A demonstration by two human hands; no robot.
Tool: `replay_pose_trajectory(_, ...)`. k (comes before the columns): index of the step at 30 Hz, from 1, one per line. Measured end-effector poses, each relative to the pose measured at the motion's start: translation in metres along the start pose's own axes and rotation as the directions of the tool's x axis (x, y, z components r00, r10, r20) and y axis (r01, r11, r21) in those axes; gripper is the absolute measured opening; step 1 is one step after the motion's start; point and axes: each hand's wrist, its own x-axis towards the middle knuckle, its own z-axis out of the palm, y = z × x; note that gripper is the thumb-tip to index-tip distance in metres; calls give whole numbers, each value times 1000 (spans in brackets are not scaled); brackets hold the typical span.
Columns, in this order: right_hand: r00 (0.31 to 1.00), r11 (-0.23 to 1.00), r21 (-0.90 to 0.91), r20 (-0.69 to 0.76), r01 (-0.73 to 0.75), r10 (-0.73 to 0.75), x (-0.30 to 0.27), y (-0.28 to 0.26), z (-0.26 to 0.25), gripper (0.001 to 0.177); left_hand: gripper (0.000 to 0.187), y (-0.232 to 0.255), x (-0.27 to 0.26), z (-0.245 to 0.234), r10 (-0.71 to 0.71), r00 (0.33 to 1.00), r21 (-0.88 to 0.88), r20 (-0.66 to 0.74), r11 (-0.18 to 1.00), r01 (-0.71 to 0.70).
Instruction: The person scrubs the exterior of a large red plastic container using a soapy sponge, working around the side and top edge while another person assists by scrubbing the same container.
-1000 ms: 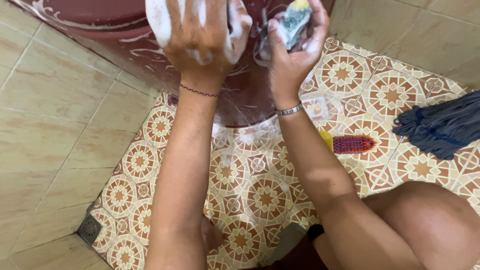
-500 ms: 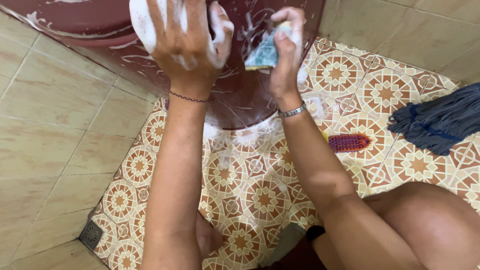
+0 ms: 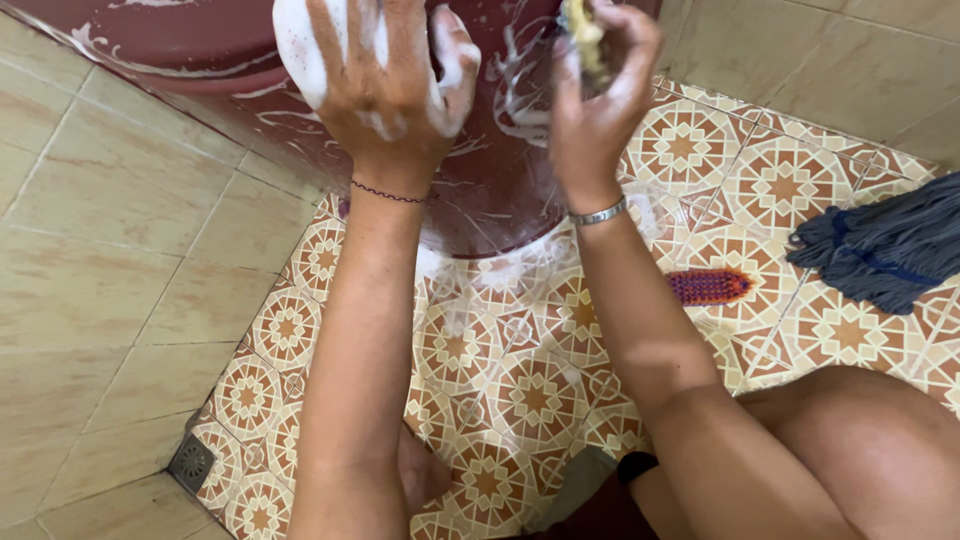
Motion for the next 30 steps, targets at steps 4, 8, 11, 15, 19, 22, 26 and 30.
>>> replay_pose_trajectory(4,995,992,119,79,47,-57,-25,-17,9,41,38,1,-1,1,-17,1000,-23,-1,1000,17)
replay_pose_trajectory(8,996,968,246,81,-52,33,-61,-7,15,43,37,1,-3,1,-16,1000,-21,-15,1000,15)
replay_pose_trajectory(11,979,943,274,-18,-189,201,-94,25,23,40,36,1,-4,1,-23,999,-15,-27,1000,23)
replay_pose_trajectory(15,908,911,121,-100,-395,407,-132,79,7,47,33,4,0,0,-43,998,-20,-38,999,42)
replay_pose_trajectory(19,757,760,-5,-87,-650,648,-175,133,-25,47,33,6,3,-3,-61,998,-45,13,997,61)
replay_pose_trajectory(22,716,716,8,-40,-698,697,-215,155,-41,51,34,6,1,-1,-48,999,14,-12,999,48)
replay_pose_trajectory(26,511,508,116,-3,-854,860,-236,167,-42,58,34,6,-4,3,-74,996,67,-40,995,77)
replay_pose_trajectory(30,657,661,63,-77,-748,750,-201,160,-21,58,34,8,-3,1,-81,996,55,-33,995,82)
